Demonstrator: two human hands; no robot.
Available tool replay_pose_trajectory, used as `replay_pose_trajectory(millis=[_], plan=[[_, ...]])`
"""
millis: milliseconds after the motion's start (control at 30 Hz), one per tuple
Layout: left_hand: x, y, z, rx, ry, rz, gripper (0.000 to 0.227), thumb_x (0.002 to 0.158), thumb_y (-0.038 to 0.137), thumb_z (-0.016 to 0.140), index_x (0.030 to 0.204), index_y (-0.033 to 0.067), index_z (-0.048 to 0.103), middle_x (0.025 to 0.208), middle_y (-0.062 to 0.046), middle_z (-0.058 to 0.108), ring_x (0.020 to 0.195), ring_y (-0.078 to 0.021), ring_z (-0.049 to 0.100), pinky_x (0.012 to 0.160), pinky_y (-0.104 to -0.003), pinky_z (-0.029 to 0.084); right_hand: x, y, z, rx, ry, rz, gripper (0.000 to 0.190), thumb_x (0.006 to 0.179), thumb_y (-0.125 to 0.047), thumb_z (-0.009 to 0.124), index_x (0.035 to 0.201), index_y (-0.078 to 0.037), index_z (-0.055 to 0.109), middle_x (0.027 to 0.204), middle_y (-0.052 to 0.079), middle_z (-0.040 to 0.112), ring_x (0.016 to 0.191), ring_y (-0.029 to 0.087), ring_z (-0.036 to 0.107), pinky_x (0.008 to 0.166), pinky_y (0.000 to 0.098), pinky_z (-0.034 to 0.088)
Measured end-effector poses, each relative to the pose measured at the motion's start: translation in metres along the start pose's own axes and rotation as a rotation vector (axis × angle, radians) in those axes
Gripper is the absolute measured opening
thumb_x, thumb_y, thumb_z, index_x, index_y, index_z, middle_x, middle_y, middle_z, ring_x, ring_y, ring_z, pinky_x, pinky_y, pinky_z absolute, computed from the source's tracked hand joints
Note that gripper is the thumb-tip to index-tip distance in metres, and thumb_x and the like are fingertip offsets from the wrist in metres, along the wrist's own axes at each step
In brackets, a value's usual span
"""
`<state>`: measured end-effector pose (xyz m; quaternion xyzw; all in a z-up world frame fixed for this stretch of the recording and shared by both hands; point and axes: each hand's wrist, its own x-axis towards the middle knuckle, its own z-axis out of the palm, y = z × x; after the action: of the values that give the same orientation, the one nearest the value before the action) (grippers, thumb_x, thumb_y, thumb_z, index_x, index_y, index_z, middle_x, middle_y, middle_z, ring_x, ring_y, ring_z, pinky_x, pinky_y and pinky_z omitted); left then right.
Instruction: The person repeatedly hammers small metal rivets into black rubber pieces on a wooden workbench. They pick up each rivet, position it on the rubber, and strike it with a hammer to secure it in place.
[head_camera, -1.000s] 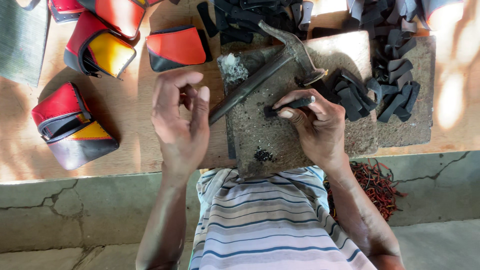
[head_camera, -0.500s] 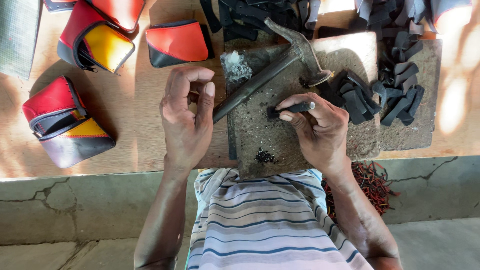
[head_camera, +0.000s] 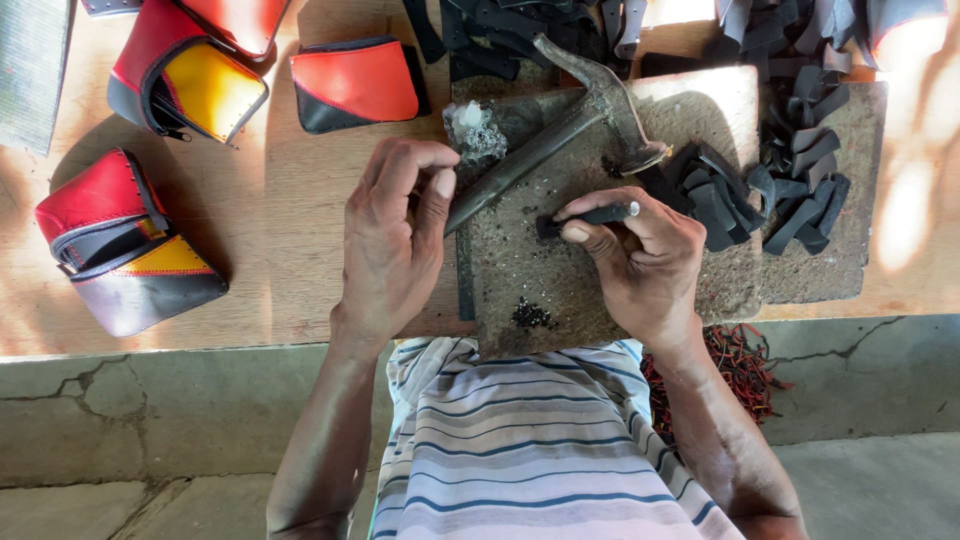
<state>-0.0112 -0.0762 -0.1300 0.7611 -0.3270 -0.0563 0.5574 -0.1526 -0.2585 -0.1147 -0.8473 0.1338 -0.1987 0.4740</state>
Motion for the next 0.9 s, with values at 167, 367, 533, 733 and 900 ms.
replay_pose_trajectory(millis=[167, 367, 533, 733, 900], plan=[[0.001, 0.001, -0.002, 0.054, -0.039, 0.033, 0.009, 0.108, 0.002, 0.065, 0.116, 0.0028, 0.06, 0.102, -0.007, 0.06, 0.079, -0.0151, 0.058, 0.069, -0.032, 0.048, -0.001, 0.0, -0.001, 0.055, -0.014, 0.023, 0.009, 0.099, -0.002, 0.074, 0.107, 0.002, 0.071, 0.1, 0.008, 0.076, 0.09, 0.011, 0.075, 0.078, 0.0226, 0.061], [0.0, 0.002, -0.001, 0.063, -0.057, -0.004, 0.01, 0.107, 0.004, 0.065, 0.116, 0.0021, 0.06, 0.099, -0.008, 0.06, 0.076, -0.017, 0.058, 0.067, -0.033, 0.048, 0.0, 0.006, -0.001, 0.129, -0.016, 0.02, 0.01, 0.1, 0.0, 0.072, 0.109, 0.004, 0.069, 0.103, 0.009, 0.074, 0.093, 0.015, 0.076, 0.084, 0.0259, 0.065], [0.001, 0.002, 0.0, 0.038, -0.052, -0.007, 0.011, 0.107, 0.004, 0.064, 0.117, 0.0016, 0.06, 0.101, -0.01, 0.061, 0.078, -0.0192, 0.061, 0.068, -0.033, 0.05, 0.0, 0.005, -0.001, 0.135, -0.01, 0.009, 0.01, 0.101, -0.001, 0.072, 0.109, 0.003, 0.069, 0.102, 0.009, 0.074, 0.093, 0.014, 0.076, 0.085, 0.0258, 0.064], [0.006, 0.005, -0.004, 0.086, -0.117, 0.02, 0.017, 0.105, 0.009, 0.068, 0.115, -0.0001, 0.058, 0.101, -0.012, 0.062, 0.083, -0.0205, 0.066, 0.072, -0.036, 0.053, 0.0, -0.003, 0.0, -0.023, -0.011, -0.055, 0.01, 0.097, 0.002, 0.076, 0.106, 0.001, 0.071, 0.098, 0.007, 0.075, 0.087, 0.012, 0.072, 0.076, 0.0253, 0.058], [0.016, 0.01, 0.002, 0.169, -0.193, -0.011, 0.032, 0.101, 0.019, 0.075, 0.117, 0.0045, 0.052, 0.103, -0.013, 0.063, 0.085, -0.0242, 0.071, 0.069, -0.039, 0.056, 0.002, -0.005, 0.001, -0.052, -0.019, -0.122, 0.01, 0.097, 0.006, 0.075, 0.104, 0.0, 0.071, 0.101, 0.008, 0.075, 0.09, 0.014, 0.073, 0.077, 0.0262, 0.059]])
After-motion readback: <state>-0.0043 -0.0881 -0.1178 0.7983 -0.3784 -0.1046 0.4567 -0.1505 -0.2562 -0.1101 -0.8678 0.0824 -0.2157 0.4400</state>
